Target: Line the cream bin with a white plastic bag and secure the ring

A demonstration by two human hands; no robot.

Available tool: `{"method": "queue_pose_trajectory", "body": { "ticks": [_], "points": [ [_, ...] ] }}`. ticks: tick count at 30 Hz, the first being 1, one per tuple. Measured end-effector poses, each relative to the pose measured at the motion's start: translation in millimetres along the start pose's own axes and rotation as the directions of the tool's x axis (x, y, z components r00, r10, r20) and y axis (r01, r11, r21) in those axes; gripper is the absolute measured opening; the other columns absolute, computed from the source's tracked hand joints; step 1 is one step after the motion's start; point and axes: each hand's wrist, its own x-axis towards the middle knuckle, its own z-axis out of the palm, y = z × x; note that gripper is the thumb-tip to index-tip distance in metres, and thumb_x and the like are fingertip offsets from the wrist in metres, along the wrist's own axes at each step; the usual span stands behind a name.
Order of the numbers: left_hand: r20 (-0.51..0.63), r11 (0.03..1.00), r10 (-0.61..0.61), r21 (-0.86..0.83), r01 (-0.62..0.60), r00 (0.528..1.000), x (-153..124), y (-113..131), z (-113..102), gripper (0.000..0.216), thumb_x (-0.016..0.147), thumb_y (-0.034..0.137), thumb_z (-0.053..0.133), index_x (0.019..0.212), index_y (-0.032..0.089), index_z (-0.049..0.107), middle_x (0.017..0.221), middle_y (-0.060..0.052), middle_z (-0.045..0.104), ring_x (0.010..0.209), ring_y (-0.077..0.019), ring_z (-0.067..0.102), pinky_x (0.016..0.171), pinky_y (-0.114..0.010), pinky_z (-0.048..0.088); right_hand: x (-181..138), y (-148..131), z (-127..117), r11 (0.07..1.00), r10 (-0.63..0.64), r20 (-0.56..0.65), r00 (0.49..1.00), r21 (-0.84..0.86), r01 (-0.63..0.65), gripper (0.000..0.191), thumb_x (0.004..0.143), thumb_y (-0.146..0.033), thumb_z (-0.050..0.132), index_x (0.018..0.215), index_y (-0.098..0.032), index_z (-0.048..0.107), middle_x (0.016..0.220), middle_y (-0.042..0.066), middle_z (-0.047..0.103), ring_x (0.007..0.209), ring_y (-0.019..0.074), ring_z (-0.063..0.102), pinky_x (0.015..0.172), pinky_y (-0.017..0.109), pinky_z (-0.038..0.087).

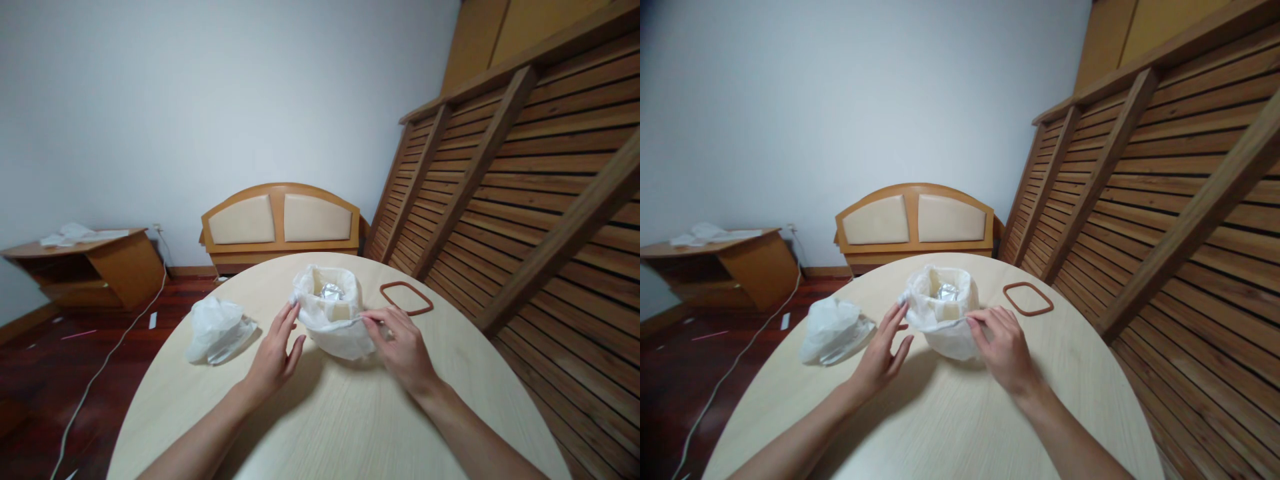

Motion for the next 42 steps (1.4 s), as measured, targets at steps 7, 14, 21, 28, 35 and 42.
{"method": "queue_pose_trajectory", "body": {
  "ticks": [7, 14, 21, 28, 35, 42],
  "points": [
    [0.019, 0.999, -0.015, 0.029, 0.014, 1.0, 1, 1, -2, 0.066, 0.101, 0.024, 0.047, 0.16, 0.03, 0.019, 0.16, -0.016, 0.037, 0.141, -0.0304, 0.047, 0.103, -0.044, 0.057, -1, 16, 4, 0.967, 0.247, -0.073, 0.966, 0.087, -0.24, 0.016, 0.098, -0.033, 0.058, 0.096, -0.023, 0.07, 0.09, 0.005, 0.077, 0.084, 0.0229, 0.073, 0.077, 0.035, 0.058],
    [0.083, 0.993, 0.041, 0.106, -0.05, 0.996, 2, 4, -2, 0.071, 0.1, 0.022, 0.047, 0.161, 0.029, 0.014, 0.161, -0.014, 0.036, 0.148, -0.0301, 0.038, 0.116, -0.051, 0.044, -8, 20, 15, 0.989, 0.149, 0.016, 0.989, 0.014, -0.149, 0.022, 0.101, -0.027, 0.053, 0.115, -0.024, 0.07, 0.109, 0.007, 0.078, 0.099, 0.0245, 0.073, 0.087, 0.041, 0.057],
    [0.124, 0.987, 0.067, 0.137, -0.084, 0.99, 10, 1, -5, 0.074, 0.097, 0.019, 0.051, 0.161, 0.027, 0.015, 0.162, -0.015, 0.034, 0.151, -0.0303, 0.033, 0.12, -0.051, 0.039, -8, 21, 23, 0.997, 0.062, 0.113, 0.992, -0.062, -0.055, 0.033, 0.104, -0.025, 0.049, 0.133, -0.024, 0.063, 0.106, 0.008, 0.077, 0.093, 0.0239, 0.071, 0.083, 0.041, 0.055],
    [0.144, 0.994, 0.034, 0.098, -0.049, 0.989, 9, -1, -5, 0.074, 0.096, 0.02, 0.052, 0.161, 0.027, 0.017, 0.16, -0.016, 0.036, 0.148, -0.0297, 0.037, 0.118, -0.049, 0.041, -6, 17, 30, 0.991, 0.072, 0.171, 0.983, -0.122, -0.051, 0.034, 0.103, -0.024, 0.049, 0.136, -0.024, 0.057, 0.106, 0.008, 0.072, 0.097, 0.0255, 0.066, 0.086, 0.041, 0.052],
    [0.105, 0.989, 0.1, 0.1, -0.111, 0.989, 8, 4, -10, 0.072, 0.096, 0.019, 0.051, 0.16, 0.026, 0.021, 0.155, -0.015, 0.043, 0.143, -0.0293, 0.044, 0.115, -0.048, 0.045, -5, 15, 28, 0.993, -0.004, 0.177, 0.984, -0.115, 0.024, 0.015, 0.102, -0.023, 0.05, 0.11, -0.023, 0.062, 0.1, 0.007, 0.072, 0.092, 0.0248, 0.066, 0.082, 0.04, 0.049],
    [-0.01, 0.981, 0.137, 0.142, -0.134, 0.991, 10, 9, -14, 0.062, 0.096, 0.017, 0.051, 0.155, 0.022, 0.032, 0.149, -0.017, 0.05, 0.141, -0.0289, 0.046, 0.114, -0.049, 0.046, -5, 12, 18, 0.988, -0.135, 0.148, 0.98, -0.056, 0.145, 0.011, 0.103, -0.024, 0.05, 0.103, -0.021, 0.061, 0.088, 0.004, 0.069, 0.083, 0.0216, 0.063, 0.077, 0.036, 0.047]
  ]
}}
